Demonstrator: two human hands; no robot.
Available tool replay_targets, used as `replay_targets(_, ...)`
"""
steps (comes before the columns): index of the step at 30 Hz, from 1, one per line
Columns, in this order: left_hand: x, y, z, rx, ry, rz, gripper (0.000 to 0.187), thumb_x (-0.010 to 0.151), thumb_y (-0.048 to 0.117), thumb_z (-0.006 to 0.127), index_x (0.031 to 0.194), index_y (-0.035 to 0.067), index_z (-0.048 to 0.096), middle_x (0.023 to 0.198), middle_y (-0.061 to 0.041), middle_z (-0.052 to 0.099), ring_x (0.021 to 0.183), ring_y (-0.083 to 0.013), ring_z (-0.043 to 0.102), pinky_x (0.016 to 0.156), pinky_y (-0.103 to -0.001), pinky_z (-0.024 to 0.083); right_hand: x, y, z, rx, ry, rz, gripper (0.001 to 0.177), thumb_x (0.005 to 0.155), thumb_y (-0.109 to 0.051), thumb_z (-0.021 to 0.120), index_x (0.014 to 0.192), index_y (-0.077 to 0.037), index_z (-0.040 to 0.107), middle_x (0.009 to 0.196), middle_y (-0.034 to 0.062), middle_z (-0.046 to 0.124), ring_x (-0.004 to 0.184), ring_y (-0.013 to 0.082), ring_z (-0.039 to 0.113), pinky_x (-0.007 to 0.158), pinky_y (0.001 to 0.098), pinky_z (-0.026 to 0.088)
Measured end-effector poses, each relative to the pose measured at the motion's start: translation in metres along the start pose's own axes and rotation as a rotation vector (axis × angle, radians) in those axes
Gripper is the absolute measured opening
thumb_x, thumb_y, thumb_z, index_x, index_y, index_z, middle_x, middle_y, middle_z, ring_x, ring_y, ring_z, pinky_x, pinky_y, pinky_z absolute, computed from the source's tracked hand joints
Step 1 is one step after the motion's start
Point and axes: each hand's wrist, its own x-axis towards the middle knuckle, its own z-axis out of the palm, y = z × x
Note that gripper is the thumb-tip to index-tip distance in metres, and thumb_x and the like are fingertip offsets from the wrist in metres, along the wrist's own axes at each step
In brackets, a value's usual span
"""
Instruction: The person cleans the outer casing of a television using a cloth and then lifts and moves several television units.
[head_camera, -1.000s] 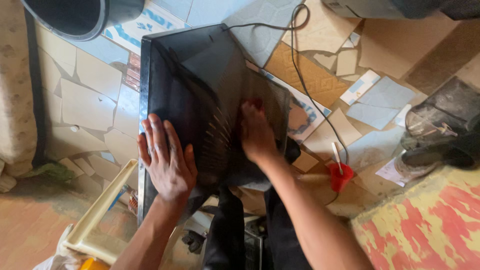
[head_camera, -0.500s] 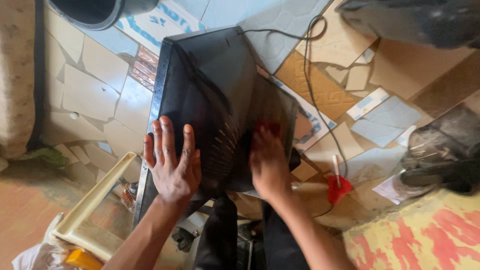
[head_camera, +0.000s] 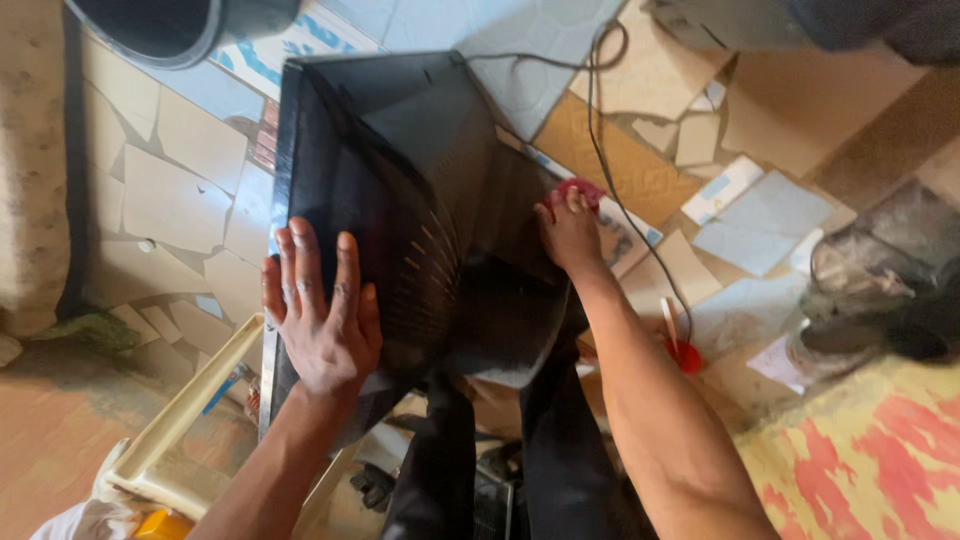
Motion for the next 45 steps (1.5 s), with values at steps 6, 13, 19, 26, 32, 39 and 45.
replay_targets(6, 0.003, 0.005, -0.004, -0.006, 0.010, 0.000, 0.049, 0.111, 0.023, 0.052, 0.157, 0.007, 0.049, 0.164, -0.032, 0.036, 0.155, -0.0474, 0.034, 0.128, -0.057, 0.020, -0.103, -0.075, -0.078, 0.106, -0.121, 0.097, 0.050, 0.105, -0.034, 0.048, 0.140, 0.001, 0.058, 0.156, 0.0284, 0.042, 0.146, 0.0417, 0.039, 0.120, 0.0478, 0.033)
replay_targets(13, 0.001, 0.007, -0.004, -0.028, 0.033, 0.002, 0.048, 0.111, 0.022, 0.052, 0.157, 0.007, 0.049, 0.164, -0.031, 0.036, 0.155, -0.0466, 0.034, 0.127, -0.057, 0.021, -0.039, -0.007, -0.020, 0.189, -0.126, 0.074, 0.050, 0.112, -0.036, 0.039, 0.142, 0.000, 0.057, 0.156, 0.0228, 0.047, 0.153, 0.0406, 0.034, 0.125, 0.0506, 0.025)
replay_targets(19, 0.000, 0.002, -0.001, -0.038, 0.041, 0.022, 0.048, 0.109, 0.021, 0.053, 0.156, 0.008, 0.050, 0.164, -0.030, 0.037, 0.155, -0.0457, 0.034, 0.128, -0.058, 0.022, 0.072, 0.099, 0.063, 0.124, -0.141, 0.043, 0.048, 0.105, -0.036, 0.055, 0.138, -0.002, 0.059, 0.151, 0.0298, 0.043, 0.142, 0.0420, 0.037, 0.116, 0.0461, 0.031)
replay_targets(26, 0.001, 0.004, -0.007, -0.070, 0.061, 0.032, 0.049, 0.107, 0.016, 0.059, 0.155, 0.008, 0.053, 0.165, -0.027, 0.037, 0.156, -0.0429, 0.033, 0.127, -0.057, 0.023, -0.033, 0.014, -0.019, 0.189, -0.144, -0.113, 0.032, 0.101, -0.025, 0.062, 0.130, -0.013, 0.069, 0.151, 0.0120, 0.057, 0.138, 0.0323, 0.051, 0.114, 0.0410, 0.040)
replay_targets(32, -0.001, 0.006, -0.017, -0.069, 0.063, 0.025, 0.052, 0.106, 0.015, 0.060, 0.157, 0.010, 0.050, 0.167, -0.024, 0.033, 0.158, -0.0399, 0.030, 0.128, -0.056, 0.022, -0.179, -0.160, -0.080, 0.054, 0.071, -0.122, 0.043, 0.102, -0.016, 0.059, 0.145, -0.010, 0.056, 0.163, 0.0164, 0.040, 0.153, 0.0375, 0.034, 0.125, 0.0492, 0.029)
replay_targets(39, -0.002, 0.006, -0.015, -0.086, 0.030, 0.025, 0.053, 0.109, 0.021, 0.054, 0.161, 0.013, 0.044, 0.171, -0.019, 0.026, 0.160, -0.0355, 0.024, 0.128, -0.056, 0.020, -0.228, -0.250, -0.013, 0.116, 0.444, 0.312, 0.060, 0.105, -0.016, 0.051, 0.154, 0.009, 0.029, 0.165, 0.0368, 0.008, 0.155, 0.0511, 0.007, 0.126, 0.0567, 0.010)
replay_targets(45, -0.003, 0.000, -0.017, -0.051, 0.011, 0.040, 0.056, 0.108, 0.027, 0.049, 0.161, 0.011, 0.041, 0.171, -0.019, 0.022, 0.160, -0.0348, 0.018, 0.127, -0.056, 0.016, -0.218, -0.271, 0.089, 0.583, 0.667, 0.696, 0.080, 0.102, -0.028, 0.052, 0.158, 0.012, 0.012, 0.159, 0.0452, -0.010, 0.149, 0.0587, -0.007, 0.121, 0.0565, 0.010)
